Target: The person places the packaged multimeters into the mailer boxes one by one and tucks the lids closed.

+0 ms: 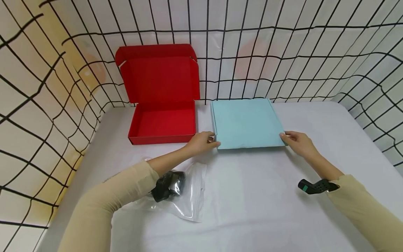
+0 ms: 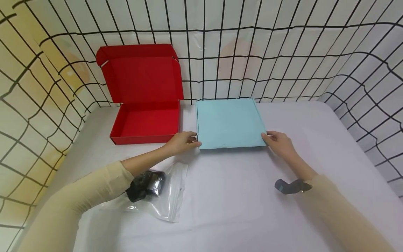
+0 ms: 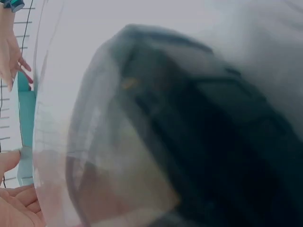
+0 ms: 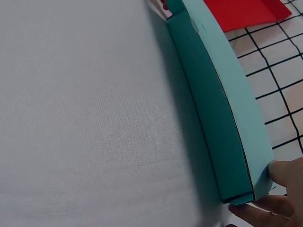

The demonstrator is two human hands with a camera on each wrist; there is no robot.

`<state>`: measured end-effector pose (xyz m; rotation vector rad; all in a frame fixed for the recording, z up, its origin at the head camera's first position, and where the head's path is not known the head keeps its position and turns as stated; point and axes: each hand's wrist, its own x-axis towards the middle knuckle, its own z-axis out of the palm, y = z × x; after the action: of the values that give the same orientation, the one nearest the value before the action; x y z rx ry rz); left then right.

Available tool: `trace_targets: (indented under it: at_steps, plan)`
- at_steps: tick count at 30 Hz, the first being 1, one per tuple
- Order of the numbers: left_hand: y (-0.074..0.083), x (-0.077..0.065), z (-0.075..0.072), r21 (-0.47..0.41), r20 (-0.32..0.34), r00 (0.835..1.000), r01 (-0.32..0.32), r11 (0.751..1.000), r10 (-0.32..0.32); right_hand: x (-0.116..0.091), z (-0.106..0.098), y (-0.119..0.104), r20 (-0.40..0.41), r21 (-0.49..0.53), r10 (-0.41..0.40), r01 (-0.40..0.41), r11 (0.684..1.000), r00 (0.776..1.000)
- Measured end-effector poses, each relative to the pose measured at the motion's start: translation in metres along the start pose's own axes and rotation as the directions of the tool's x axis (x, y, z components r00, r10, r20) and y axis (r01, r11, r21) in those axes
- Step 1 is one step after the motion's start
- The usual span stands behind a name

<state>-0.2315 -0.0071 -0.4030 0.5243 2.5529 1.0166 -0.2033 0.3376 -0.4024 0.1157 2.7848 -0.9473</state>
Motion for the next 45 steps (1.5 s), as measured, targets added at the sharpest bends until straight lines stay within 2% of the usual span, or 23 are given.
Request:
trace_targets:
  at_steps: [2, 4, 5, 7, 9, 10, 11, 12, 18, 21, 26, 29, 31, 32, 35, 39, 41, 43, 45]
  plan:
    - [-0.002, -0.001, -0.002, -0.007, -0.004, 1.000, 0.018, 1.000, -0.018, 0.002, 0.002, 0.000, -0.030, -0.004, -0.062, 0.062, 0.998, 0.998]
    - [-0.002, -0.001, -0.004, -0.024, -0.013, 0.999, 0.032, 0.999, -0.033, 0.004, 0.003, 0.000, -0.088, 0.001, -0.164, 0.165, 0.986, 0.983]
    - [-0.003, 0.000, -0.006, -0.031, -0.017, 0.999, 0.036, 0.999, -0.036, 0.006, 0.003, 0.000, -0.123, -0.001, -0.230, 0.232, 0.973, 0.965]
    - [-0.002, 0.003, -0.008, -0.048, -0.027, 0.999, 0.039, 0.998, -0.040, 0.009, 0.004, 0.003, -0.168, -0.037, -0.374, 0.373, 0.927, 0.912]
    - [-0.001, 0.009, -0.011, -0.074, -0.037, 0.999, 0.035, 0.997, -0.038, 0.012, 0.003, 0.006, -0.180, -0.079, -0.493, 0.487, 0.870, 0.851]
    - [0.000, 0.013, -0.012, -0.085, -0.037, 0.999, 0.035, 0.996, -0.038, 0.013, 0.002, 0.008, -0.172, -0.104, -0.533, 0.523, 0.846, 0.829]
    - [0.001, 0.017, -0.014, -0.098, -0.034, 0.999, 0.037, 0.994, -0.041, 0.014, 0.001, 0.009, -0.159, -0.122, -0.564, 0.550, 0.826, 0.811]
    - [0.002, 0.022, -0.015, -0.109, -0.030, 0.999, 0.039, 0.993, -0.042, 0.014, 0.001, 0.010, -0.138, -0.132, -0.577, 0.563, 0.816, 0.805]
    - [0.007, 0.046, -0.022, -0.127, -0.026, 0.998, 0.045, 0.991, -0.048, 0.018, -0.006, 0.011, -0.050, -0.126, -0.506, 0.497, 0.859, 0.861]
    - [0.006, 0.055, -0.024, -0.141, -0.005, 0.995, 0.094, 0.986, -0.095, 0.022, -0.011, 0.009, -0.032, -0.143, -0.504, 0.495, 0.857, 0.863]
    - [0.006, 0.064, -0.025, -0.189, 0.048, 0.988, 0.151, 0.970, -0.145, 0.024, -0.017, 0.011, -0.005, -0.181, -0.529, 0.519, 0.835, 0.849]
    - [0.006, 0.067, -0.026, -0.227, 0.071, 0.985, 0.168, 0.959, -0.155, 0.024, -0.018, 0.014, 0.025, -0.207, -0.562, 0.555, 0.806, 0.827]
    - [0.006, 0.067, -0.027, -0.239, 0.081, 0.984, 0.174, 0.955, -0.159, 0.025, -0.020, 0.015, 0.052, -0.222, -0.593, 0.588, 0.778, 0.804]
    - [0.006, 0.068, -0.028, -0.237, 0.087, 0.982, 0.183, 0.954, -0.167, 0.026, -0.021, 0.015, 0.062, -0.228, -0.606, 0.602, 0.765, 0.793]
    - [0.006, 0.069, -0.031, -0.217, 0.102, 0.977, 0.207, 0.954, -0.189, 0.028, -0.024, 0.016, 0.087, -0.248, -0.618, 0.618, 0.746, 0.782]
    - [0.006, 0.071, -0.034, -0.168, 0.095, 0.973, 0.225, 0.960, -0.211, 0.032, -0.024, 0.015, 0.079, -0.268, -0.610, 0.606, 0.749, 0.789]
    - [0.006, 0.071, -0.034, -0.147, 0.094, 0.972, 0.225, 0.963, -0.213, 0.032, -0.024, 0.015, 0.065, -0.284, -0.616, 0.606, 0.743, 0.785]
    - [0.006, 0.071, -0.032, -0.130, 0.095, 0.973, 0.224, 0.966, -0.213, 0.031, -0.022, 0.016, 0.050, -0.306, -0.633, 0.615, 0.727, 0.773]
    - [0.005, 0.070, -0.029, -0.113, 0.102, 0.973, 0.220, 0.969, -0.208, 0.028, -0.018, 0.018, 0.033, -0.331, -0.659, 0.631, 0.702, 0.751]
